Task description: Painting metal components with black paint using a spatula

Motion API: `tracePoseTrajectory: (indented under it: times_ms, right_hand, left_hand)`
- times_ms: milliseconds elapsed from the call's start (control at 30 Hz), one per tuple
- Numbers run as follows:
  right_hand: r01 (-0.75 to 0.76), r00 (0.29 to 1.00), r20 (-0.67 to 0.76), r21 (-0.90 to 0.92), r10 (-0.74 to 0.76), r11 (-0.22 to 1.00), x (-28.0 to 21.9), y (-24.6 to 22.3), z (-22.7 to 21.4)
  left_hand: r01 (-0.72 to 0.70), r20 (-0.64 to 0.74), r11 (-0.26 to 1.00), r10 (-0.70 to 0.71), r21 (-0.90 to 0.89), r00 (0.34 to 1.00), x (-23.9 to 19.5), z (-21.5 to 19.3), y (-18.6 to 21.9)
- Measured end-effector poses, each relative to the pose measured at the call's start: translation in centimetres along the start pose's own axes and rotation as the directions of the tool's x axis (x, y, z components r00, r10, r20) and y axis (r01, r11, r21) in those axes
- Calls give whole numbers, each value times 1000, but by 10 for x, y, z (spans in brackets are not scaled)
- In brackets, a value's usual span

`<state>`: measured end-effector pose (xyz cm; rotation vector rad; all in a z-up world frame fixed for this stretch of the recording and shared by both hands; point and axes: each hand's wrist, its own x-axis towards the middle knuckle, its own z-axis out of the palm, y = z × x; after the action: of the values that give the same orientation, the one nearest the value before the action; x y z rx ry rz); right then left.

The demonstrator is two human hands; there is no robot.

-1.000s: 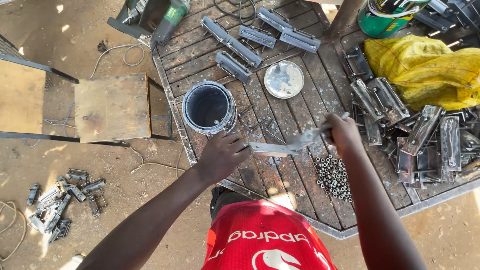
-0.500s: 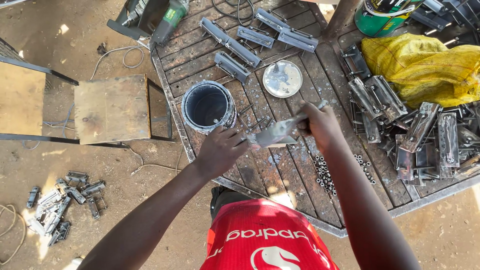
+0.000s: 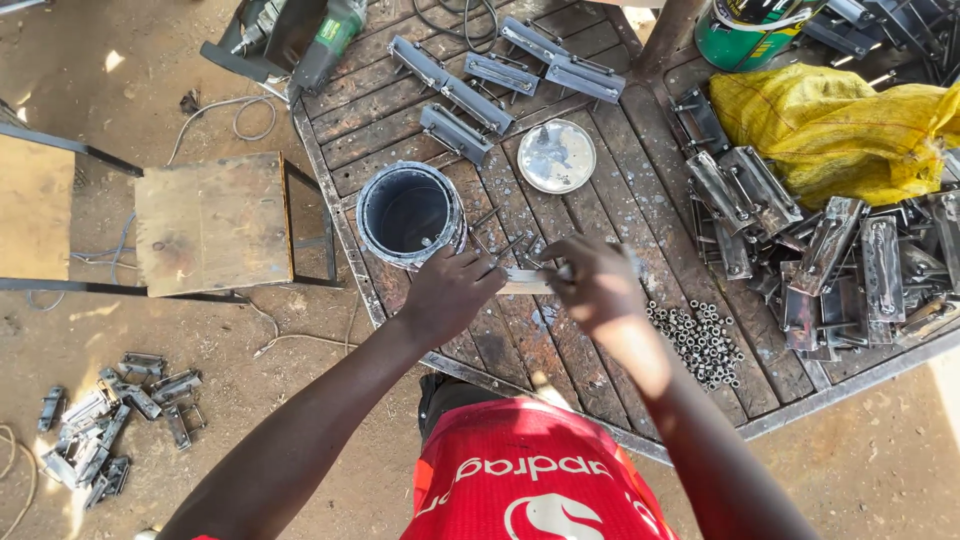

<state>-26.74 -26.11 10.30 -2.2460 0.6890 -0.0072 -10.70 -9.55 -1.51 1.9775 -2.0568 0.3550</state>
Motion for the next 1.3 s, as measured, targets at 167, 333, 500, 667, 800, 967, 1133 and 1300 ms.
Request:
tracePoseTrajectory:
  times_ms: [167,333,500,667,800,967,1133,1300]
  right_hand:
    - [225,970,-11,-314,-241,922,27,47,59]
    - [246,938,-123,-418,-323,875,31,47,66]
    - [158,891,-331,-416,-311,896,31,41,61]
    - [179,797,-463,-431,-387,884,39,69,85]
    - [186,771,-489,-440,-408,879,34,67,92]
    - [245,793,-441,-400,-420,883,32,65,102]
    - [252,891,-327,-220,-315,942,18,59,62]
    - [-41,949,-281,337,141,941,0,79,-6]
  left_hand:
    - [18,-48,999,-16,35,999,20,-4,3]
    - [37,15,994,-39,100,999,42,-28,7]
    - [539,104,831,-529,-141,842,68,-32,28]
    - [779,274,396,-777,-487,566,68,-23,53]
    - [761,385,43,-843,-647,375,69,-19,66]
    - [741,431,-102,-861,-664,268,61,-12,63]
    - [737,443,-120,-858,-666,260,27,2,55]
    - [745,379,-63,-887,-664,263,10,-4,44]
